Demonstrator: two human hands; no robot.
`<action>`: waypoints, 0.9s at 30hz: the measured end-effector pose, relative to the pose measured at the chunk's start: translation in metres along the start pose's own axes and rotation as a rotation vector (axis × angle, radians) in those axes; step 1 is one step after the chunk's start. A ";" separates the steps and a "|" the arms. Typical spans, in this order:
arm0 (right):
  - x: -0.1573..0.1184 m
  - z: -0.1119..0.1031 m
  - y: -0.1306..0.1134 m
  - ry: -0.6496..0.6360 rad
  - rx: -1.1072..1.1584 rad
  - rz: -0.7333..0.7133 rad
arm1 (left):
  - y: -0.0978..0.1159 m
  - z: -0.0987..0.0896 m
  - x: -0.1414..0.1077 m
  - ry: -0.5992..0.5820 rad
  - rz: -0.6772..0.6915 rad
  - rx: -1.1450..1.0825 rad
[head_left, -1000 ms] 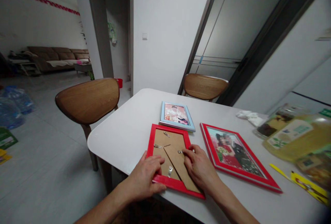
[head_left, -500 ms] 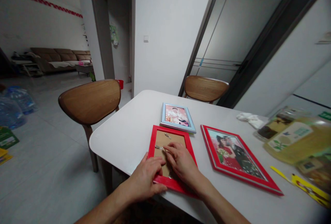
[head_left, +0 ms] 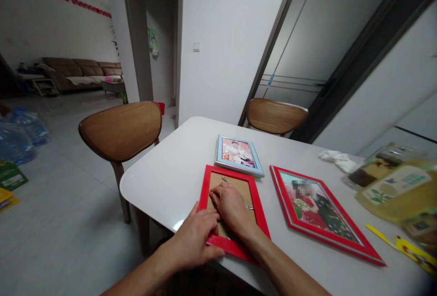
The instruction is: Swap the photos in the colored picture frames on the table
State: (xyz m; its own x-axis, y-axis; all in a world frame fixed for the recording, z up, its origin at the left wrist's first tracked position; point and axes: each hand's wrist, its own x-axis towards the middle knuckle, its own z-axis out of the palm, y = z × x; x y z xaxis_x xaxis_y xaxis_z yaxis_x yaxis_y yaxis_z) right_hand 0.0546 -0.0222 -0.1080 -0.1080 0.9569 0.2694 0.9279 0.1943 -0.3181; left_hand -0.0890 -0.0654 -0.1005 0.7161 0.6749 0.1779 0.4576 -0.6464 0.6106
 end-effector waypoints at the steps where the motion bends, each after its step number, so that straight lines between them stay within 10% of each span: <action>1: 0.000 0.001 0.001 0.008 -0.005 0.006 | 0.000 -0.001 0.000 0.005 0.006 -0.002; 11: -0.005 -0.002 0.002 -0.050 0.056 -0.122 | -0.001 0.000 -0.002 0.027 0.008 -0.001; 27: 0.041 -0.001 0.052 0.090 -0.007 0.383 | 0.000 0.003 -0.004 0.016 -0.018 -0.017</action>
State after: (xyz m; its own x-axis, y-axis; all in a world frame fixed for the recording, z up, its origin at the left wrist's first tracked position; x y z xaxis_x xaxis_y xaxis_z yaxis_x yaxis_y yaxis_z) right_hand 0.0993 0.0271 -0.1123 0.2781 0.9371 0.2110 0.8975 -0.1752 -0.4047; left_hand -0.0904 -0.0696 -0.1040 0.6994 0.6919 0.1794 0.4607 -0.6283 0.6269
